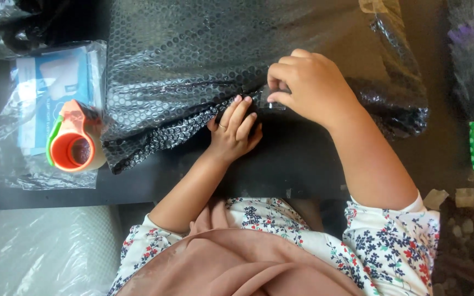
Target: Dusting a blue bag and wrapping it in black bubble wrap, then sealing it with tape.
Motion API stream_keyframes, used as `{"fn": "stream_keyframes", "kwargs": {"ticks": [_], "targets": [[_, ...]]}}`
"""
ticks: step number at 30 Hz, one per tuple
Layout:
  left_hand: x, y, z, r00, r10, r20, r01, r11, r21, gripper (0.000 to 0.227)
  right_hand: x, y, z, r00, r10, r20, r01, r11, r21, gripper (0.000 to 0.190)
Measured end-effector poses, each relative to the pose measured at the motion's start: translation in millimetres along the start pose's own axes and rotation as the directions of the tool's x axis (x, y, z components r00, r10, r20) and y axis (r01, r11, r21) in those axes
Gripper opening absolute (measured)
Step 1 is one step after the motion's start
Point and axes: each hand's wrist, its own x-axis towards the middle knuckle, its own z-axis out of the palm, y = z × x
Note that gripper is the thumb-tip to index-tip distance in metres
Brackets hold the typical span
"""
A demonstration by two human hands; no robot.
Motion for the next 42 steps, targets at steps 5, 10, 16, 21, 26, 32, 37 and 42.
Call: {"fn": "stream_keyframes", "kwargs": {"ticks": [5, 10, 16, 21, 26, 32, 37, 42], "targets": [[-3.9, 0.2, 2.5, 1.0, -0.022, 0.009, 0.022, 1.0, -0.002, 0.04, -22.1, -26.4, 8.1, 0.942, -0.041, -0.334, -0.048, 0.966, -0.255, 0.059], [-18.7, 1.9, 29.8, 0.981, -0.093, -0.17, 0.1, 0.994, 0.034, 0.037, -24.2, -23.9, 62.0, 0.728, -0.231, -0.646, 0.137, 0.972, -0.193, 0.031], [-19.0, 2.0, 23.7, 0.983, -0.089, -0.159, 0.091, 0.996, 0.0, 0.037, -15.0, -5.7, 97.0, 0.647, -0.129, -0.752, 0.142, 0.989, -0.048, 0.024], [7.1, -15.3, -47.3, 0.947, -0.148, -0.285, 0.114, 0.985, -0.13, 0.029, -14.5, -4.4, 96.2, 0.614, -0.118, -0.78, 0.179, 0.984, -0.007, 0.033], [29.0, -91.6, -155.3, 0.908, -0.414, -0.061, 0.418, 0.892, 0.17, 0.042, -12.7, -5.0, 98.9, 0.619, -0.113, -0.777, 0.134, 0.99, -0.037, 0.033], [17.8, -124.8, -182.6, 0.716, -0.671, 0.191, 0.608, 0.735, 0.301, 0.072, -8.8, 0.9, 102.0, 0.54, -0.245, -0.805, 0.159, 0.969, -0.188, 0.026], [37.1, -104.6, -189.5, 0.502, -0.767, 0.399, 0.767, 0.608, 0.204, 0.058, -14.8, 40.0, 103.7, 0.534, -0.256, -0.805, 0.148, 0.967, -0.209, 0.021], [28.0, -78.4, -192.5, 0.414, -0.748, 0.519, 0.843, 0.53, 0.092, 0.052, -30.4, 40.3, 77.9, 0.562, -0.175, -0.809, 0.079, 0.984, -0.158, 0.02]]}}
